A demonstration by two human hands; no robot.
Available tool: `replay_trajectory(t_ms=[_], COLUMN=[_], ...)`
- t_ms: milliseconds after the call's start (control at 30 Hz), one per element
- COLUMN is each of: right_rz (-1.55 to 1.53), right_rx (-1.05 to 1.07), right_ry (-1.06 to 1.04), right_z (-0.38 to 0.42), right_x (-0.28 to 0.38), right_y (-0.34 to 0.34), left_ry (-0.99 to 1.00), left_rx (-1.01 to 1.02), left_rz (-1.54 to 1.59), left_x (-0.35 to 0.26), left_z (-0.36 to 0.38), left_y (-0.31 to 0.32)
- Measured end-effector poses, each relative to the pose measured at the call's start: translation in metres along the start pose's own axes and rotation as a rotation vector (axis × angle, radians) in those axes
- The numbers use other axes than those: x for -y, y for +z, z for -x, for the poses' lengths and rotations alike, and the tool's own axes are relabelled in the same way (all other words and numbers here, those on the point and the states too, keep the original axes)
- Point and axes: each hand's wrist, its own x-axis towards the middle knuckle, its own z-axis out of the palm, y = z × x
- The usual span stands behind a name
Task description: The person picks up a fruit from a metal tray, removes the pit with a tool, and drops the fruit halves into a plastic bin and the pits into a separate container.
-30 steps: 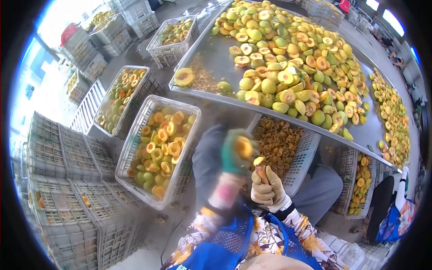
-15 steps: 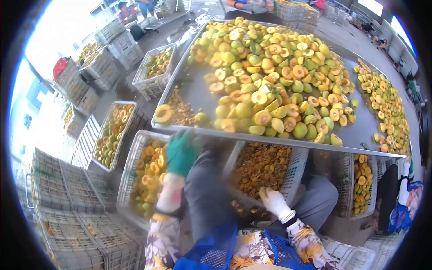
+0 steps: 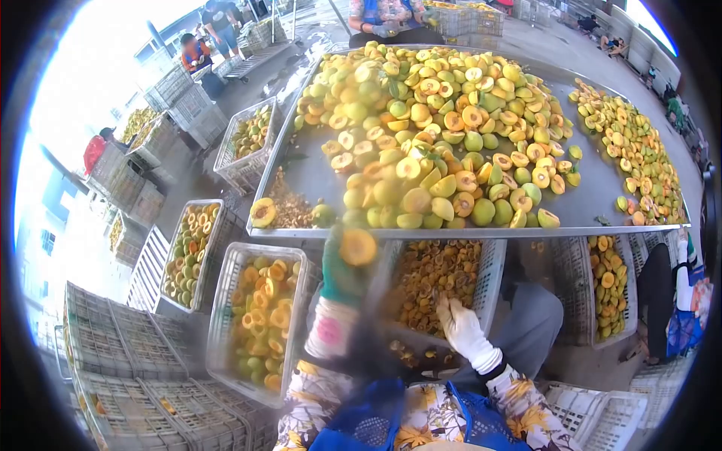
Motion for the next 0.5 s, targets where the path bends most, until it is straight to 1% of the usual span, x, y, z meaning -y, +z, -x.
replay_trajectory(t_ms=[33,67,100,167,200,300,400,433,500], right_rz=[-0.019,-0.036,-0.052,0.042,0.089,0.224,0.049,-0.019,-0.107], right_rx=[0.001,-0.002,-0.006,-0.028,-0.038,-0.034,0.036,0.065,0.067], right_ry=[-0.088,-0.172,-0.254,-0.332,-0.377,-0.346,-0.252,-0.212,-0.267], right_z=[-0.005,-0.010,-0.012,-0.015,-0.015,-0.017,-0.014,-0.014,-0.015], right_x=[0.021,0.043,0.061,0.089,0.097,0.092,0.095,0.095,0.093], right_y=[-0.005,-0.009,-0.012,-0.011,-0.011,0.001,0.006,0.007,0.009], left_ry=[-0.073,-0.047,-0.014,0.052,-0.004,0.061,0.318,0.320,0.323], left_rx=[-0.018,-0.054,-0.034,0.005,0.114,0.074,0.041,-0.019,-0.137], left_rz=[0.126,0.078,0.020,-0.093,-0.085,-0.235,-0.561,-0.562,-0.561], left_x=[0.004,0.011,0.017,0.028,0.022,0.028,0.038,0.040,0.044], left_z=[0.017,0.031,0.039,0.056,0.069,0.075,0.076,0.078,0.081], left_y=[0.008,0.017,0.017,0.016,0.022,0.017,0.005,0.006,0.011])
